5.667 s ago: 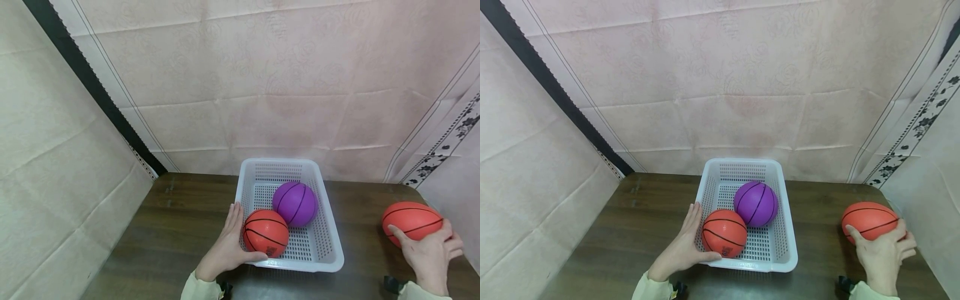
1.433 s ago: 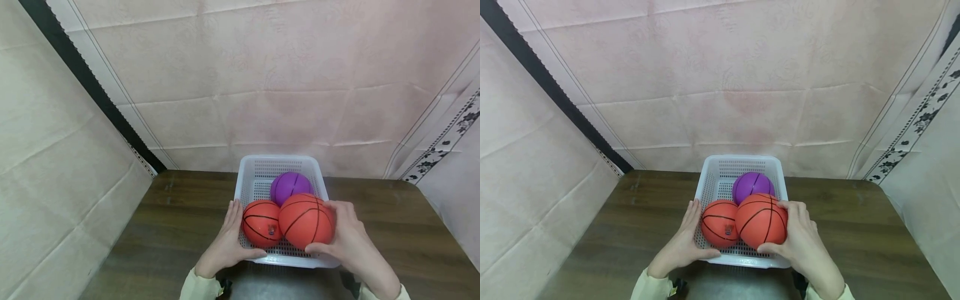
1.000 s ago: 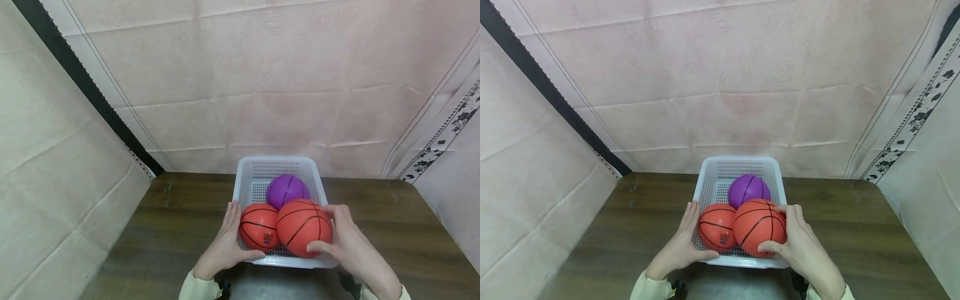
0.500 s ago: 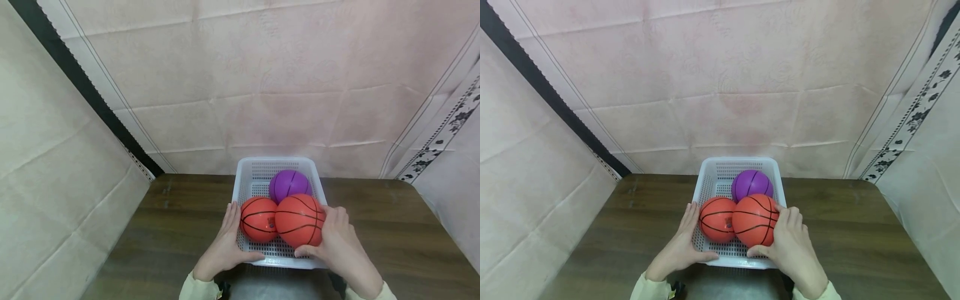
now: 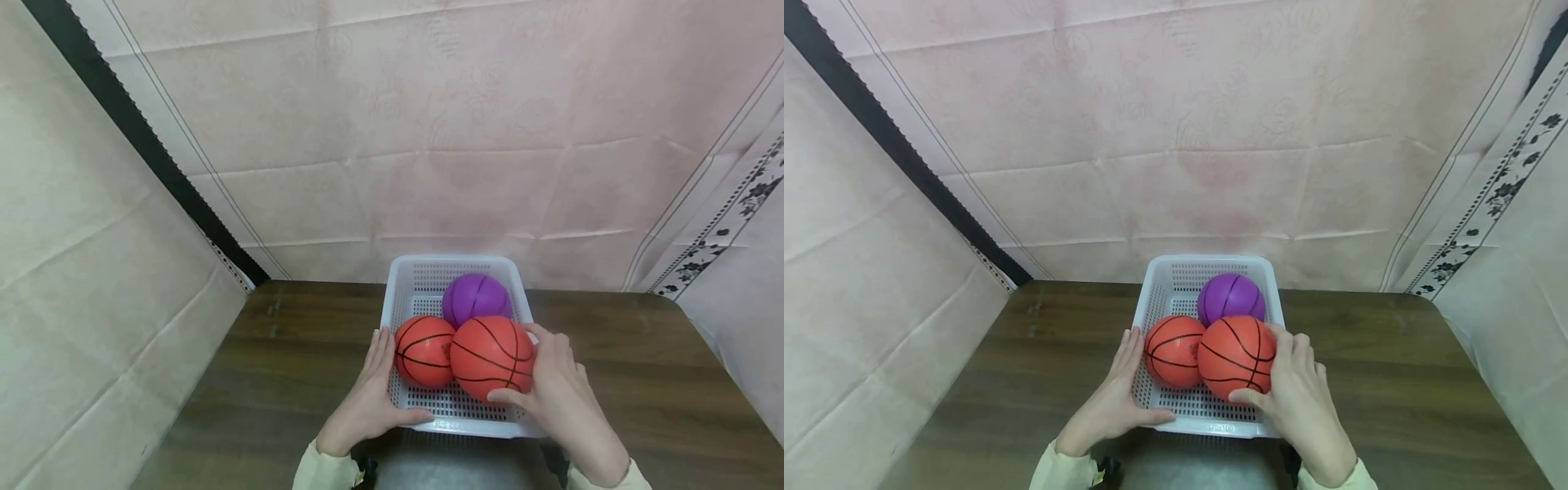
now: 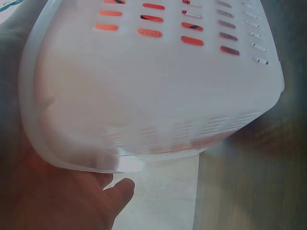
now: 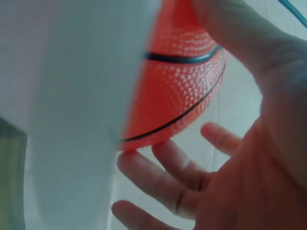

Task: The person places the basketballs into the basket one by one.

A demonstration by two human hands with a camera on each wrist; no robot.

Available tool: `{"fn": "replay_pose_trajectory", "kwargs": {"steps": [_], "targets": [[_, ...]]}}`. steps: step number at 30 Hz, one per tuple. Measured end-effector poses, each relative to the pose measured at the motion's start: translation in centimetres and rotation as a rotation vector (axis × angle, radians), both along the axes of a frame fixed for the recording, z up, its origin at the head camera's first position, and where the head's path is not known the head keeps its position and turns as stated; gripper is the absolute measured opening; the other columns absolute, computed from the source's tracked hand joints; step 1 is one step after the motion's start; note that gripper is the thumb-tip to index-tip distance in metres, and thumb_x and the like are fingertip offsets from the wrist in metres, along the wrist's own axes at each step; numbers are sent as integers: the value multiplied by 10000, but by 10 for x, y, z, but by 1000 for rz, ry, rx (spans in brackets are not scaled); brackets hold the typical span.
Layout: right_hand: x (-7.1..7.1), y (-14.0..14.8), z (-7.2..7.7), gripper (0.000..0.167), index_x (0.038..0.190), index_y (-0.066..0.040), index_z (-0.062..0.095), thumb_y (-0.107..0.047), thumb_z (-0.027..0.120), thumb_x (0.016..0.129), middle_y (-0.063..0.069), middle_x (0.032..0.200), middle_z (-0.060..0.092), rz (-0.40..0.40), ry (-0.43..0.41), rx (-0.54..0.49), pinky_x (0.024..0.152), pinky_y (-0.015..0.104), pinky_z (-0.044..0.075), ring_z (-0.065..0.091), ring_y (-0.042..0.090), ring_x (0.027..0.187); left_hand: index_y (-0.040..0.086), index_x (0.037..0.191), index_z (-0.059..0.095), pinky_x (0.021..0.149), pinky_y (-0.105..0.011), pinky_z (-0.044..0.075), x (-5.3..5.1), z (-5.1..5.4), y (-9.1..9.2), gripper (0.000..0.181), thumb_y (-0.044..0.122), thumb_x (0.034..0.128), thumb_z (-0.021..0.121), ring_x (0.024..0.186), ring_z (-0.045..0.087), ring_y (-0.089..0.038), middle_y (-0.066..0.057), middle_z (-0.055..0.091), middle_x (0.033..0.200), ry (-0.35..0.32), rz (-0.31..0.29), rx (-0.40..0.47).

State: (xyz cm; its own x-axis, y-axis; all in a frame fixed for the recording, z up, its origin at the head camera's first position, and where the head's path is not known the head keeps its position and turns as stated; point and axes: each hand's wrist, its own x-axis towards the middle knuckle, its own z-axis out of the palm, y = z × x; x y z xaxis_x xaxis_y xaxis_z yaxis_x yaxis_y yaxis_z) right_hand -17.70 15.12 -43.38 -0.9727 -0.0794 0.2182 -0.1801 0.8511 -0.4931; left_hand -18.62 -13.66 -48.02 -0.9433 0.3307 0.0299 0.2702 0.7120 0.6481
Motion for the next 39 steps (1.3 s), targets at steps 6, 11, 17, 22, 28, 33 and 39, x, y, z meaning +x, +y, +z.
{"fn": "replay_pose_trajectory", "kwargs": {"steps": [6, 11, 17, 22, 28, 33, 39], "targets": [[2, 0, 2, 1034, 1336, -43, 447, -587, 868, 564, 188, 1028, 424, 30, 12, 73, 733, 535, 427, 483, 359, 894, 126, 1564, -10, 1131, -532, 193, -1, 0, 1, 1350, 717, 627, 761, 1469, -152, -189, -30, -95, 1631, 5, -7, 13], [6, 10, 11, 764, 1306, -117, 509, -591, 739, 753, 105, 997, 447, 77, -36, 8, 600, 383, 455, 505, 209, 716, 129, 1563, -19, 1129, -542, 194, -1, 2, 0, 1354, 735, 624, 746, 1465, -164, -180, -27, -118, 1627, -3, -11, 10], [2, 3, 9, 979, 1441, -192, 397, -489, 874, 639, 134, 977, 487, 84, -38, 57, 625, 466, 503, 544, 266, 787, 127, 1564, -9, 1132, -521, 189, -1, 4, -1, 1357, 743, 617, 742, 1462, -168, -159, -22, -111, 1629, 5, 0, 8], [-1, -3, 2, 1109, 1424, -135, 421, -537, 909, 512, 188, 993, 538, 40, -17, 168, 752, 565, 428, 488, 379, 923, 110, 1565, 3, 1131, -527, 191, -1, 3, 0, 1352, 719, 624, 758, 1465, -163, -173, -25, -104, 1630, 4, 3, 7], [-4, -12, -5, 1094, 1307, -23, 462, -534, 934, 463, 228, 1037, 551, -13, 20, 163, 797, 609, 370, 442, 409, 960, 94, 1564, 18, 1136, -518, 181, 0, 1, -1, 1345, 704, 628, 768, 1468, -154, -186, -30, -97, 1631, 13, 5, 10], [-2, -10, -4, 1090, 1304, -37, 468, -662, 857, 499, 188, 1071, 577, 8, -29, 116, 848, 610, 329, 441, 370, 970, 95, 1564, 22, 1139, -513, 178, 0, 1, 0, 1338, 702, 633, 768, 1467, -157, -178, -28, -96, 1631, 13, 6, 13], [1, -1, 2, 897, 1341, -66, 463, -625, 762, 707, 188, 1131, 613, 24, -95, 45, 899, 628, 268, 453, 354, 1007, 120, 1565, 1, 1132, -519, 191, 0, 0, 1, 1339, 668, 635, 793, 1464, -166, -165, -10, -109, 1630, -11, 8, 15]]}}
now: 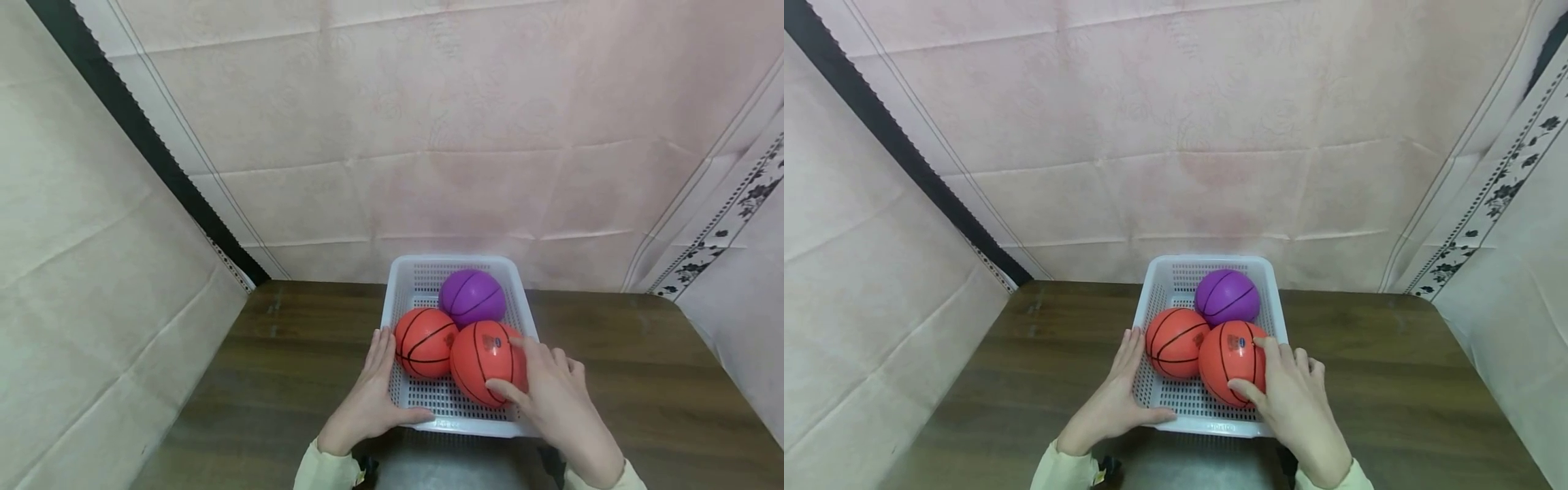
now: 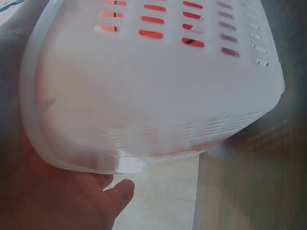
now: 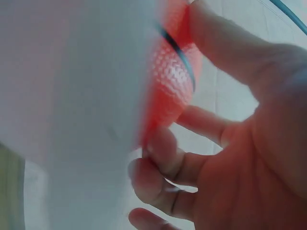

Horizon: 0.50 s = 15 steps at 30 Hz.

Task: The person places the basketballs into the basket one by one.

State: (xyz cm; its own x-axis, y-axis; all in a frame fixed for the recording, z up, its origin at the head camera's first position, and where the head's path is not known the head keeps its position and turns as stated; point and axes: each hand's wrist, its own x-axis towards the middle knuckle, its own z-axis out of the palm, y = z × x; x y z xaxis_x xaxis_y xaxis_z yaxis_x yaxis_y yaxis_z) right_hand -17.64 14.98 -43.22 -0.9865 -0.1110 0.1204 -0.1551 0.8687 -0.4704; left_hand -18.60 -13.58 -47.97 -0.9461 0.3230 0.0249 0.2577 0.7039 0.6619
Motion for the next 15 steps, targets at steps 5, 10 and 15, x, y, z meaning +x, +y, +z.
{"fn": "replay_pose_trajectory", "kwargs": {"steps": [5, 10, 15], "targets": [[2, 1, 0, 885, 1335, -63, 444, -573, 797, 703, 197, 1133, 621, -23, -1, 1, 892, 633, 273, 475, 365, 1015, 125, 1566, -2, 1128, -519, 201, -1, 0, 2, 1336, 646, 638, 806, 1466, -160, -168, -6, -108, 1630, 5, -15, 4], [0, 9, 2, 909, 1354, -72, 446, -606, 781, 699, 135, 1036, 644, 0, -11, -15, 877, 606, 294, 524, 327, 972, 112, 1564, 4, 1136, -514, 186, -3, -1, 3, 1326, 651, 647, 796, 1468, -157, -182, -18, -107, 1629, 18, -22, 3], [0, 28, 10, 870, 1366, -57, 460, -674, 654, 784, 64, 927, 614, 14, -24, -85, 853, 550, 306, 524, 287, 961, 102, 1564, 13, 1134, -530, 186, -5, -1, 3, 1312, 685, 659, 763, 1467, -159, -189, -33, -97, 1630, 20, -18, -21]]}}
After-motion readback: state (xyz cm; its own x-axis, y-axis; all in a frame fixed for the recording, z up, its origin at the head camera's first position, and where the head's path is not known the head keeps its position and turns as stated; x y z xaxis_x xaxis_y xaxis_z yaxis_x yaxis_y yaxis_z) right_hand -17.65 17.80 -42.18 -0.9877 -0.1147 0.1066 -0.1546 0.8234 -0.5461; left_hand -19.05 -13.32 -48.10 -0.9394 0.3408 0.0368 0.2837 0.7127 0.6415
